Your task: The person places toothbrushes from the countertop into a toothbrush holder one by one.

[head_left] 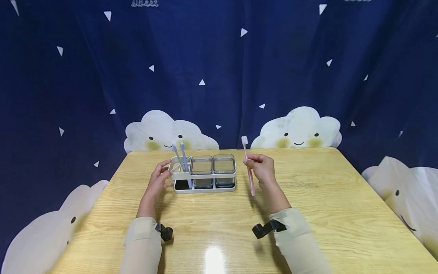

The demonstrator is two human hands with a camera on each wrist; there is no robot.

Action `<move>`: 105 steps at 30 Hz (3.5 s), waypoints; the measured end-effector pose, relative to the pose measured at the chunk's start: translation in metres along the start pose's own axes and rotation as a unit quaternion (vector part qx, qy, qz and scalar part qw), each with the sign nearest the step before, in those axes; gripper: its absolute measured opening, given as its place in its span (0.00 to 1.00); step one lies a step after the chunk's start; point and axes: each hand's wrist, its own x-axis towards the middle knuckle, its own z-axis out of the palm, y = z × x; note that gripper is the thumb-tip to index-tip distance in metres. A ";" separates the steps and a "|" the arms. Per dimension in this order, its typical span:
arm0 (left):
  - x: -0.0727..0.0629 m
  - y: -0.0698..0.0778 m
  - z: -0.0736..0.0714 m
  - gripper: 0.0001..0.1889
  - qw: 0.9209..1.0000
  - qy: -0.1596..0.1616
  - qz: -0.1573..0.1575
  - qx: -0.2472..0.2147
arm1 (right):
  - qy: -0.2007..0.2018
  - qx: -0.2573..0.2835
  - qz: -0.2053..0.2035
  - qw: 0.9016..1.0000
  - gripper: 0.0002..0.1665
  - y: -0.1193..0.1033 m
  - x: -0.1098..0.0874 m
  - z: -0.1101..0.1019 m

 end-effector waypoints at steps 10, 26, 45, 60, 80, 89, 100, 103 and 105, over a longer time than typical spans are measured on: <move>-0.005 0.009 0.003 0.28 1.000 -0.009 -0.017 -0.006 | 0.005 0.051 -0.021 0.998 0.13 -0.002 -0.003 0.028; 0.004 0.000 -0.003 0.27 1.000 0.004 -0.001 -0.008 | -0.010 0.102 -0.045 0.994 0.12 -0.021 0.000 0.076; 0.002 -0.006 -0.002 0.27 1.000 0.000 -0.018 -0.016 | -0.023 0.122 -0.088 0.988 0.10 -0.027 -0.008 0.109; 0.005 -0.002 -0.003 0.28 1.000 0.001 -0.007 -0.013 | 0.009 0.148 -0.130 0.980 0.08 -0.037 -0.007 0.152; 0.007 -0.007 0.000 0.28 1.000 0.000 -0.009 -0.020 | -0.018 -0.028 -0.115 0.993 0.06 -0.011 -0.016 0.171; 0.007 -0.005 -0.002 0.28 1.000 0.000 -0.011 -0.018 | -0.044 -0.141 -0.145 0.978 0.05 0.001 -0.021 0.173; 0.007 -0.006 -0.002 0.27 0.999 -0.001 -0.011 -0.030 | -0.061 -0.230 -0.211 0.948 0.06 0.014 -0.028 0.178; 0.007 -0.006 -0.002 0.27 0.999 -0.002 -0.016 -0.034 | -0.056 -0.258 -0.226 0.938 0.06 0.016 -0.031 0.179; 0.007 -0.005 -0.001 0.28 0.999 -0.005 -0.021 -0.040 | -0.048 -0.281 -0.231 0.930 0.06 0.016 -0.032 0.180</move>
